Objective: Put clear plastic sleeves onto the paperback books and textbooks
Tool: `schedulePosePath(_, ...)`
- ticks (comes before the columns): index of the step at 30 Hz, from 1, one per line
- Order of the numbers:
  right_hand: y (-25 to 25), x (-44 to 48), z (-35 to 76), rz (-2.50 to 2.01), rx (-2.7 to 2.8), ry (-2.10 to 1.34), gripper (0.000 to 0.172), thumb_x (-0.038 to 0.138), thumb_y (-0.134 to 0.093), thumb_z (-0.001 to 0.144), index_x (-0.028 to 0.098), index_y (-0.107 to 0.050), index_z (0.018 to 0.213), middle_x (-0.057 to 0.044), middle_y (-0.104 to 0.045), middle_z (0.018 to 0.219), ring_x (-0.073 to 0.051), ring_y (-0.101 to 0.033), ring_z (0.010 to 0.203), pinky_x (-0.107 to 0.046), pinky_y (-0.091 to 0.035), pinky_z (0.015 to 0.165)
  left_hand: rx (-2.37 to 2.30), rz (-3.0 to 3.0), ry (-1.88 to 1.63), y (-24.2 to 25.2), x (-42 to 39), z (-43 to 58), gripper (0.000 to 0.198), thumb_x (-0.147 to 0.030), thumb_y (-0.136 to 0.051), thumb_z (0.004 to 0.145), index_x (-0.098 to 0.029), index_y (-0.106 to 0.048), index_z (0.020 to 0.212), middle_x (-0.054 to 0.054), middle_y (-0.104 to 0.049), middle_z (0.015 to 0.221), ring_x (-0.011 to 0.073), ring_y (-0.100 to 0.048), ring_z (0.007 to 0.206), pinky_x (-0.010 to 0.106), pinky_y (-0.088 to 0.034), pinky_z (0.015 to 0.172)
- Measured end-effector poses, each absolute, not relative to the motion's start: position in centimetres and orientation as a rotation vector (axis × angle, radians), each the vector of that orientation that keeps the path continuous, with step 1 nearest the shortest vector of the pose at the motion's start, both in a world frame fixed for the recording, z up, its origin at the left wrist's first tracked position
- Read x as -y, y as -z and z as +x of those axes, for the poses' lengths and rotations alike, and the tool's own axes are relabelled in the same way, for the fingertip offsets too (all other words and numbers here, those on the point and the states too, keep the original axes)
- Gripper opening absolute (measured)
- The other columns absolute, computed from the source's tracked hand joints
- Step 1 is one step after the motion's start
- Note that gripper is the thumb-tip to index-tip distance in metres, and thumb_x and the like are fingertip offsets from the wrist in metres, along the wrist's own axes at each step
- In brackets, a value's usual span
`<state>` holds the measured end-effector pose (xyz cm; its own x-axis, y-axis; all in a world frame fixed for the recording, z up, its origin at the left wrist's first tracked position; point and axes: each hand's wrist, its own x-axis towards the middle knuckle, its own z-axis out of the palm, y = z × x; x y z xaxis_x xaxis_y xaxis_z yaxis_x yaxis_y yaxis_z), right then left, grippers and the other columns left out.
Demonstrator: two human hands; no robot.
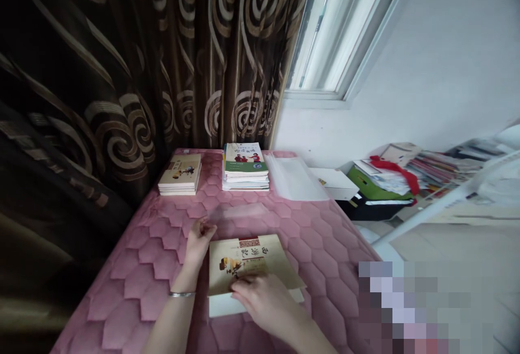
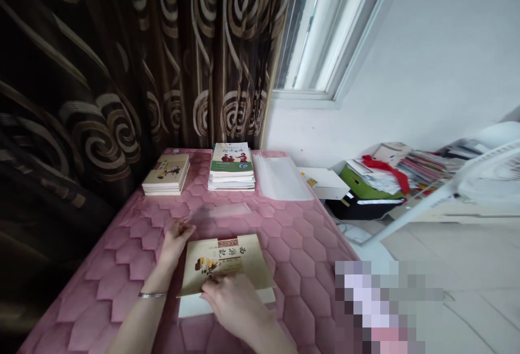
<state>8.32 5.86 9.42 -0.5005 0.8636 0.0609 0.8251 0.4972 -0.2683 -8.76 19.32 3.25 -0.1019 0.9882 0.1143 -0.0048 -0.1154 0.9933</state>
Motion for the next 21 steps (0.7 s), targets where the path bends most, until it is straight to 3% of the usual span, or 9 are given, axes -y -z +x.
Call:
schedulePosePath(5, -9.8, -6.4, 8.3, -1.385, 2.516, 0.030, 0.011, 0.023, -0.061, 0.087, 0.021, -0.062, 0.076, 0.003, -0.067, 0.067, -0.013, -0.062, 0.061, -0.025, -0.035, 0.054, -1.179, 1.184, -1.386, -4.0, -18.8, -8.4, 0.041, -0.030, -0.073, 0.062, -0.018, -0.053, 0.096, -0.002, -0.065, 0.067, 0.0169, -0.064, 0.068, 0.029, -0.047, 0.069)
schedulePosePath(8, -10.5, -7.5, 8.6, -1.351, 2.376, 0.266, 0.009, 0.015, -0.061, 0.085, 0.023, -0.065, 0.087, 0.003, -0.064, 0.068, -0.012, -0.059, 0.061, -0.027, -0.036, 0.058, -1.121, 1.081, -1.427, -4.1, -18.7, -8.1, 0.046, -0.032, -0.075, 0.059, -0.020, -0.047, 0.093, 0.000, -0.067, 0.069, 0.0189, -0.066, 0.071, 0.031, -0.048, 0.069)
schedulePosePath(12, -10.9, -9.8, 8.8, -1.338, 2.159, 0.520, 0.028, 0.011, -0.057, 0.085, 0.025, -0.064, 0.108, -0.002, -0.065, 0.080, -0.016, -0.056, 0.072, -0.032, -0.037, 0.070, -1.063, 0.903, -1.438, -4.1, -18.5, -7.8, 0.050, -0.032, -0.075, 0.056, -0.021, -0.044, 0.094, 0.002, -0.069, 0.079, 0.0200, -0.067, 0.075, 0.030, -0.049, 0.066)
schedulePosePath(16, -9.7, -11.7, 8.0, -1.360, 2.048, 0.573, 0.019, 0.016, -0.057, 0.086, 0.026, -0.067, 0.098, -0.005, -0.066, 0.103, -0.020, -0.053, 0.088, -0.035, -0.035, 0.076, -0.990, 0.849, -1.368, -4.2, -18.3, -7.8, 0.046, -0.030, -0.074, 0.057, -0.019, -0.051, 0.095, 0.003, -0.070, 0.083, 0.0196, -0.066, 0.072, 0.028, -0.049, 0.063)
schedulePosePath(21, -7.5, -12.3, 7.1, -1.390, 1.995, 0.553, 0.020, 0.017, -0.055, 0.087, 0.024, -0.067, 0.101, -0.006, -0.062, 0.117, -0.023, -0.049, 0.104, -0.041, -0.032, 0.092, -0.963, 0.870, -1.301, -4.0, -18.2, -7.7, 0.040, -0.038, -0.073, 0.063, -0.016, -0.062, 0.095, 0.005, -0.071, 0.086, 0.0191, -0.066, 0.074, 0.026, -0.049, 0.064)
